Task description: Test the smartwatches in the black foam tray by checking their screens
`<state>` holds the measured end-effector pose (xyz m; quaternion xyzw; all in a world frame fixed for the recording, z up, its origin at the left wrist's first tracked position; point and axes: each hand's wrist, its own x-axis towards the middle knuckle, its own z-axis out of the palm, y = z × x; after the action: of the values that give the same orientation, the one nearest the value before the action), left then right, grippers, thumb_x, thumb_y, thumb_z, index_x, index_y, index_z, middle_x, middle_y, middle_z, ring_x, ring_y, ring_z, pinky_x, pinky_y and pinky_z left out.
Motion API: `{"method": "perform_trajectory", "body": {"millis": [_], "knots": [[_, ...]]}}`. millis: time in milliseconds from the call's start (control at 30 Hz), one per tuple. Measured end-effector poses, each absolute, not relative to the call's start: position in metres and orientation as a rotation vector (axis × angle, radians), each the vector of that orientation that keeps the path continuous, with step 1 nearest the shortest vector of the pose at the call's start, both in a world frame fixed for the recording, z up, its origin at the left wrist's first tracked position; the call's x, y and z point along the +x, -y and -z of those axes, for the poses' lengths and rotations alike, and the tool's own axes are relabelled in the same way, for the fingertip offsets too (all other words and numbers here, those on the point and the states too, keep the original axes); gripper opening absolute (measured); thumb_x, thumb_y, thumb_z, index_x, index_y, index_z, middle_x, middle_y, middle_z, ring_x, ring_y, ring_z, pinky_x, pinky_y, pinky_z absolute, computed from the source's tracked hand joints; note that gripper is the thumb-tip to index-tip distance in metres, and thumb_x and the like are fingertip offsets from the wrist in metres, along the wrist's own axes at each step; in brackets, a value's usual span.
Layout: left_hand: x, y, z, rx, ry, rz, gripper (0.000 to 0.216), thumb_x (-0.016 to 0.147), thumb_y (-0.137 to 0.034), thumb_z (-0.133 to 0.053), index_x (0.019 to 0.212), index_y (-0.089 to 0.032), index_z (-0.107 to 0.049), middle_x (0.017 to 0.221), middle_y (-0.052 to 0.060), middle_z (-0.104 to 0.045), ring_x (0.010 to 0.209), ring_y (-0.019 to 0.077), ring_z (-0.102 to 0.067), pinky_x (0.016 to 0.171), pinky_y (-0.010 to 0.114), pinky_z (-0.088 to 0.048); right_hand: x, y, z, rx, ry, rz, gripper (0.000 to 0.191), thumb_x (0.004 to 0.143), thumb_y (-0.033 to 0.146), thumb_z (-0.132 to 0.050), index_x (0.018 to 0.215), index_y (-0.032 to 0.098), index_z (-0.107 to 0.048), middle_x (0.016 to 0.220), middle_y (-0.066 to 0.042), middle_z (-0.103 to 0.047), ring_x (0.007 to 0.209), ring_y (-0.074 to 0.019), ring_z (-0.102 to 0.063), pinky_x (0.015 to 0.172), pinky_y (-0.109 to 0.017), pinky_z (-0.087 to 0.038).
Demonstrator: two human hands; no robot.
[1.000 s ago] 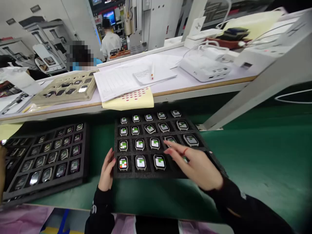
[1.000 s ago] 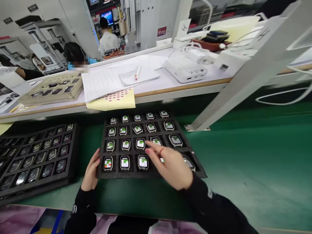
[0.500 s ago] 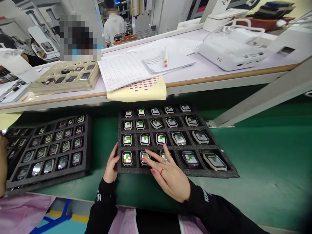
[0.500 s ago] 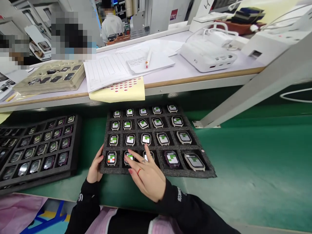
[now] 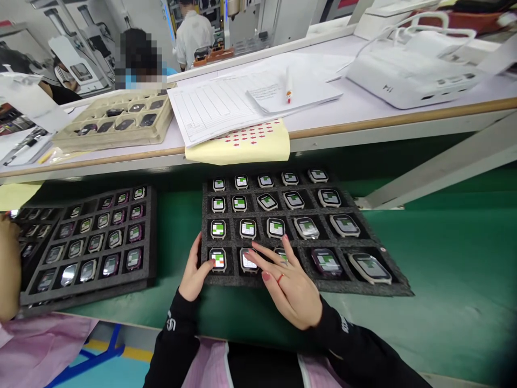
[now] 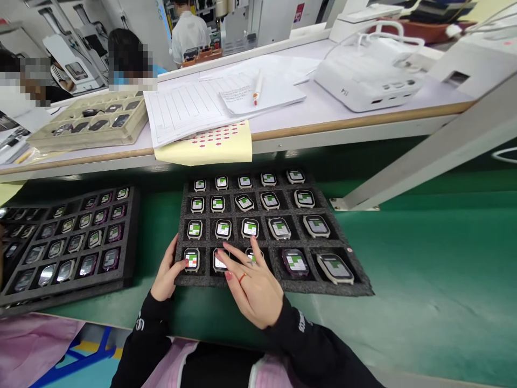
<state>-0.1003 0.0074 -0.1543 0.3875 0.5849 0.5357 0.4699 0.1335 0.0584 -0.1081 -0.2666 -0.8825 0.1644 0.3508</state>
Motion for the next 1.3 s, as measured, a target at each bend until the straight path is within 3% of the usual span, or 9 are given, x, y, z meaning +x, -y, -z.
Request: {"method": "perform_trajectory", "body": {"millis": [267,500,933,1300], "knots": [[-0.101,-0.008,0.162,0.927,-1.430,-1.358,0.061,0.086,-0.039,-0.054,0.144,-0.029,-0.040,0.150,0.003,-0.042,0.140,0.0289,-0.034,0.116,0.043,-0.028,0.133,-0.058,0.107,-0.687,2.255,-0.438,0.049,0.101,0.012,-0.031,0.149,0.019,-0.032,0.121,-0.009,-0.066,0.127,-0.0256,-0.050,0.116,-0.065,-0.009],[-0.098,-0.011,0.163,0.884,-1.415,-1.406,0.057,0.086,-0.041,-0.054,0.141,-0.029,-0.043,0.151,0.002,-0.041,0.140,0.0278,-0.035,0.115,0.041,-0.030,0.133,-0.055,0.105,-0.658,2.330,-0.426,0.045,0.099,0.010,-0.035,0.143,0.016,-0.043,0.119,-0.009,-0.067,0.130,-0.0270,-0.046,0.116,-0.065,-0.010],[-0.098,-0.012,0.170,0.737,-1.390,-1.478,0.053,0.088,-0.045,-0.053,0.138,-0.024,-0.051,0.142,0.006,-0.052,0.134,0.0287,-0.045,0.110,0.040,-0.038,0.168,-0.058,0.098,-0.731,2.039,-0.491,0.041,0.097,0.008,-0.037,0.130,0.022,-0.056,0.118,-0.008,-0.068,0.123,-0.0293,-0.054,0.114,-0.068,-0.009],[-0.095,-0.014,0.165,0.702,-1.379,-1.511,0.053,0.087,-0.044,-0.056,0.136,-0.024,-0.053,0.141,0.006,-0.054,0.133,0.0290,-0.045,0.111,0.040,-0.037,0.146,-0.050,0.095,-0.682,2.232,-0.533,0.042,0.099,0.013,-0.034,0.139,0.017,-0.048,0.115,-0.009,-0.068,0.130,-0.0262,-0.047,0.115,-0.065,-0.013]]}}
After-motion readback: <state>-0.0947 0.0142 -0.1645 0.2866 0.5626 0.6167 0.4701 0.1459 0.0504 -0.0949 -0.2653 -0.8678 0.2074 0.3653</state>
